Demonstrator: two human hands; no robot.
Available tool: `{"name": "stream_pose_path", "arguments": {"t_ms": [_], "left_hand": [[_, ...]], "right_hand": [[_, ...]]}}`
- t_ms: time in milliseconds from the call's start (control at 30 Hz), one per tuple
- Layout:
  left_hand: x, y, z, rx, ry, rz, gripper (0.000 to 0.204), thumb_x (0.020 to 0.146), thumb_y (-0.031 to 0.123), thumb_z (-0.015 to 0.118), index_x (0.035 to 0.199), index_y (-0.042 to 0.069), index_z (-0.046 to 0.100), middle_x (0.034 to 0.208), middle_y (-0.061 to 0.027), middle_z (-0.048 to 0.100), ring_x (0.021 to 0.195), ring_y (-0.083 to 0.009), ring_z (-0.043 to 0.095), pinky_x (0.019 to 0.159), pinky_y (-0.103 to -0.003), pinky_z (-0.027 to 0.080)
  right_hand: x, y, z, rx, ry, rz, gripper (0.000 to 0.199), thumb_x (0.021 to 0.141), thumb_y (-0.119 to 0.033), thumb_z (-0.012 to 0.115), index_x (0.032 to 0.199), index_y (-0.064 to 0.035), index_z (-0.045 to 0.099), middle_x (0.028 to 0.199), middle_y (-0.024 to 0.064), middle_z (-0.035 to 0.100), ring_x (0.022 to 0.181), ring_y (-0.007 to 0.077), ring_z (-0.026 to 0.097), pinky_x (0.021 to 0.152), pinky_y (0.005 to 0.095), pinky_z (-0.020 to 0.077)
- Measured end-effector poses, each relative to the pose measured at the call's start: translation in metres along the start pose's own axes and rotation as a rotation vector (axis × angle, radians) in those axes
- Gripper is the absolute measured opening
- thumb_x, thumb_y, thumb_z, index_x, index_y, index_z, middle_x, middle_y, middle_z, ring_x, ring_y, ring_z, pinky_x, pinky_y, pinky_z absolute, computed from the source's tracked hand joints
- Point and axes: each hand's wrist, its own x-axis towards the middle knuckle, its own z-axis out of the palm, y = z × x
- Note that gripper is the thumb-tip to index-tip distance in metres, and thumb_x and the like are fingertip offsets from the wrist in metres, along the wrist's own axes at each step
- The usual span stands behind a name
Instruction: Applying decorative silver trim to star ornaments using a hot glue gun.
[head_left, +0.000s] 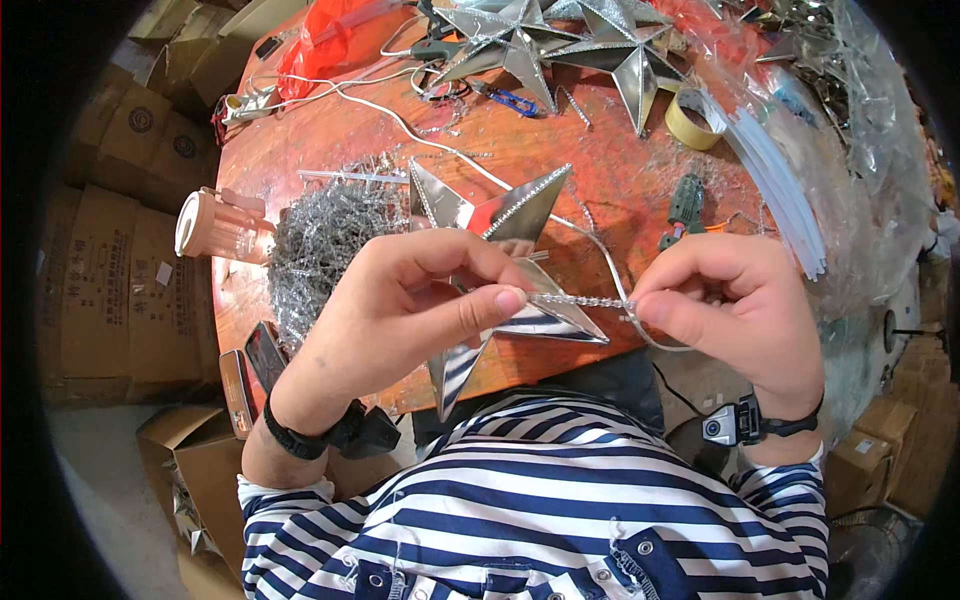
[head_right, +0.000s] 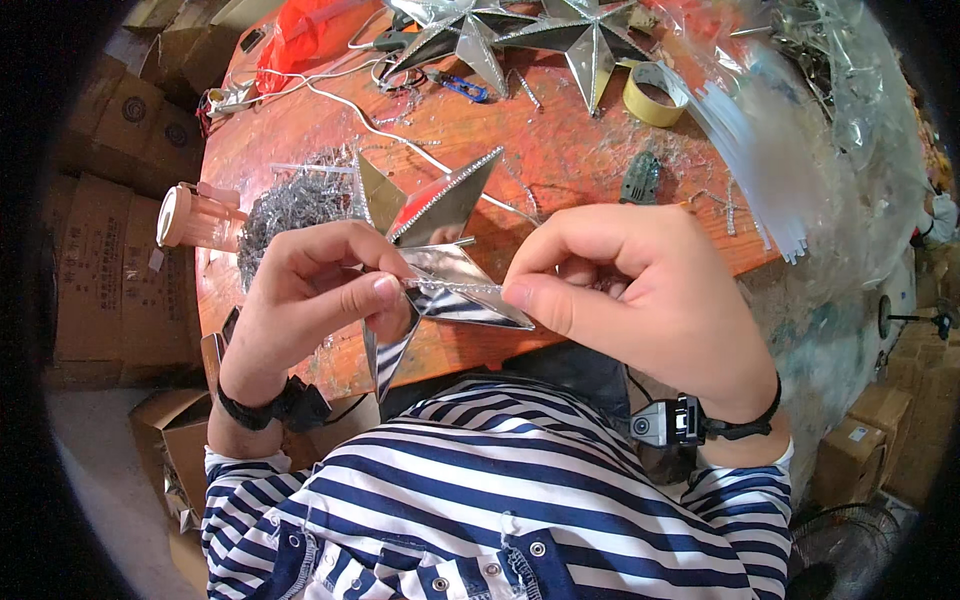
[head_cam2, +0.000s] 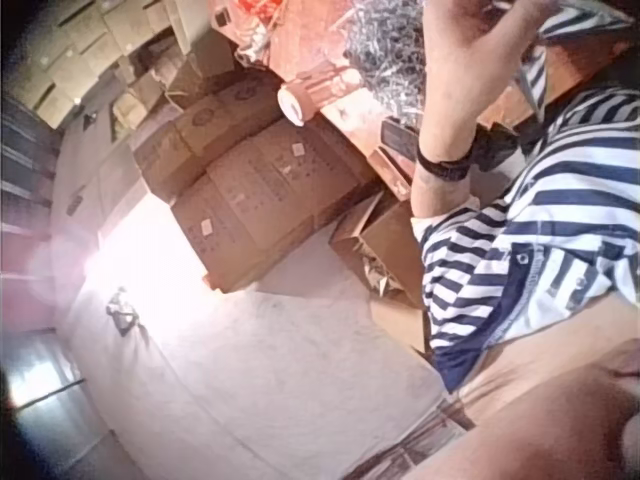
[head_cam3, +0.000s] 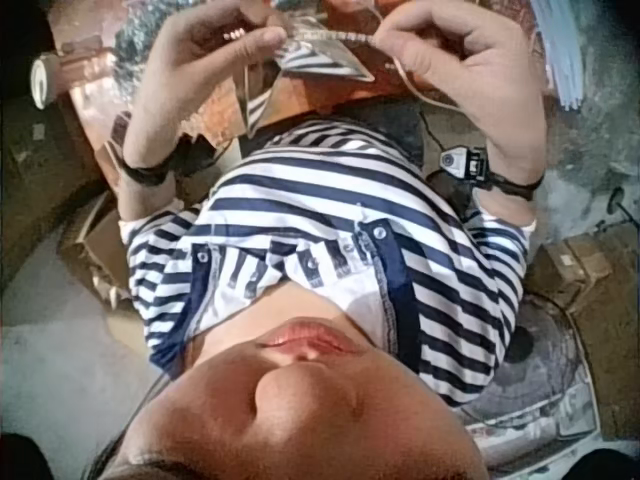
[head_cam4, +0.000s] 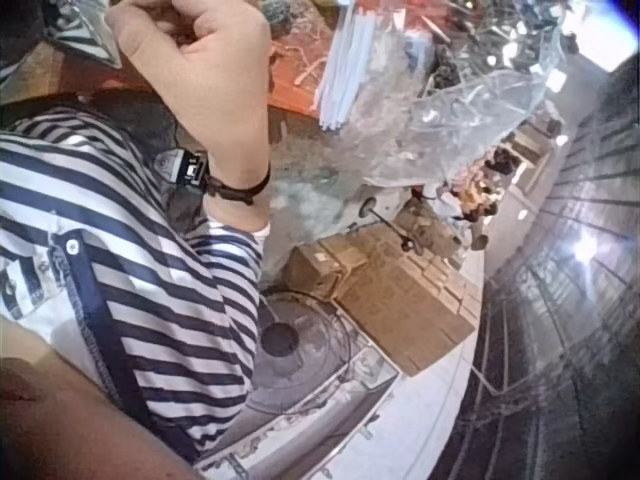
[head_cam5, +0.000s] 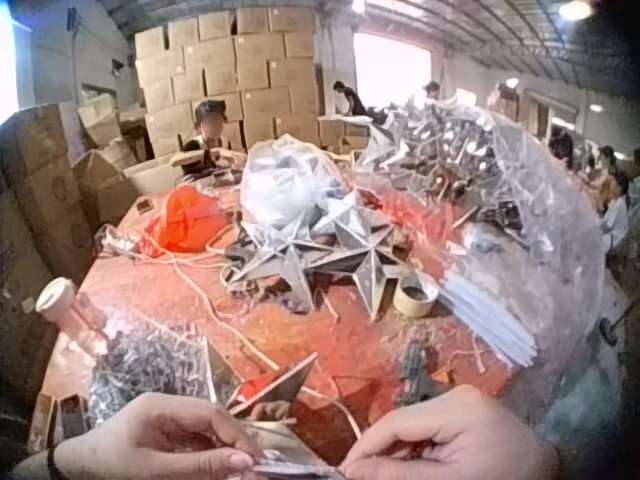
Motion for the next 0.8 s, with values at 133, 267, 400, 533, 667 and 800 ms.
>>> {"name": "stream_pose_path", "arguments": {"t_ms": [133, 267, 400, 533, 667, 800], "left_hand": [[-0.002, -0.013, -0.004, 0.211, 0.197, 0.001, 0.011, 0.091, 0.005, 0.067, 0.098, -0.003, 0.063, 0.083, -0.0038, 0.064, 0.073, -0.0072, 0.061, 0.063, -0.021, 0.049], [-0.006, -0.018, -0.018, 0.374, 0.388, 0.048, 0.017, 0.085, 0.013, 0.076, 0.093, 0.001, 0.067, 0.08, 0.001, 0.064, 0.075, -0.0032, 0.059, 0.061, -0.017, 0.046], [-0.005, -0.014, -0.025, 0.368, 0.45, 0.014, 0.018, 0.084, 0.015, 0.077, 0.093, 0.002, 0.068, 0.078, 0.0017, 0.064, 0.067, -0.0033, 0.058, 0.058, -0.019, 0.048], [-0.001, -0.014, -0.035, 0.333, 0.36, -0.104, 0.011, 0.089, 0.009, 0.069, 0.092, -0.001, 0.066, 0.081, -0.002, 0.066, 0.069, -0.004, 0.059, 0.057, -0.02, 0.048], [0.0, -0.028, -0.034, 0.302, 0.365, -0.082, 0.009, 0.09, 0.01, 0.068, 0.092, 0.001, 0.066, 0.08, -0.0009, 0.066, 0.069, -0.0032, 0.058, 0.058, -0.02, 0.047], [0.004, -0.029, -0.026, 0.598, 0.375, 0.007, 0.008, 0.087, 0.009, 0.07, 0.091, 0.004, 0.066, 0.079, 0.0027, 0.062, 0.069, -0.0014, 0.053, 0.058, -0.016, 0.04]], "right_hand": [[-0.002, 0.015, 0.007, 0.022, -0.065, 0.052, 0.008, 0.087, -0.008, 0.069, 0.088, -0.0001, 0.069, 0.071, -0.0022, 0.061, 0.064, 0.002, 0.053, 0.056, 0.0189, 0.0394], [-0.006, 0.027, 0.006, 0.064, -0.105, 0.164, 0.01, 0.088, -0.009, 0.068, 0.089, 0.001, 0.067, 0.073, -0.002, 0.061, 0.067, 0.0022, 0.053, 0.059, 0.0192, 0.0403], [-0.011, 0.034, 0.004, 0.057, -0.09, 0.232, 0.011, 0.09, -0.01, 0.067, 0.089, 0.0015, 0.066, 0.073, -0.0035, 0.059, 0.066, 0.0017, 0.05, 0.058, 0.0195, 0.0389], [-0.013, 0.042, 0.008, 0.138, -0.077, 0.251, 0.011, 0.09, -0.01, 0.066, 0.089, 0.0014, 0.066, 0.073, -0.0045, 0.057, 0.066, 0.0011, 0.048, 0.057, 0.0193, 0.0373], [-0.014, 0.049, 0.01, 0.147, -0.078, 0.278, 0.012, 0.091, -0.011, 0.066, 0.088, 0.001, 0.066, 0.072, -0.0056, 0.055, 0.065, 0.0009, 0.046, 0.057, 0.0191, 0.0356], [-0.016, 0.055, 0.011, 0.132, -0.077, 0.276, 0.012, 0.091, -0.011, 0.066, 0.088, 0.0012, 0.066, 0.071, -0.006, 0.054, 0.064, 0.0009, 0.045, 0.055, 0.0193, 0.0346]]}}
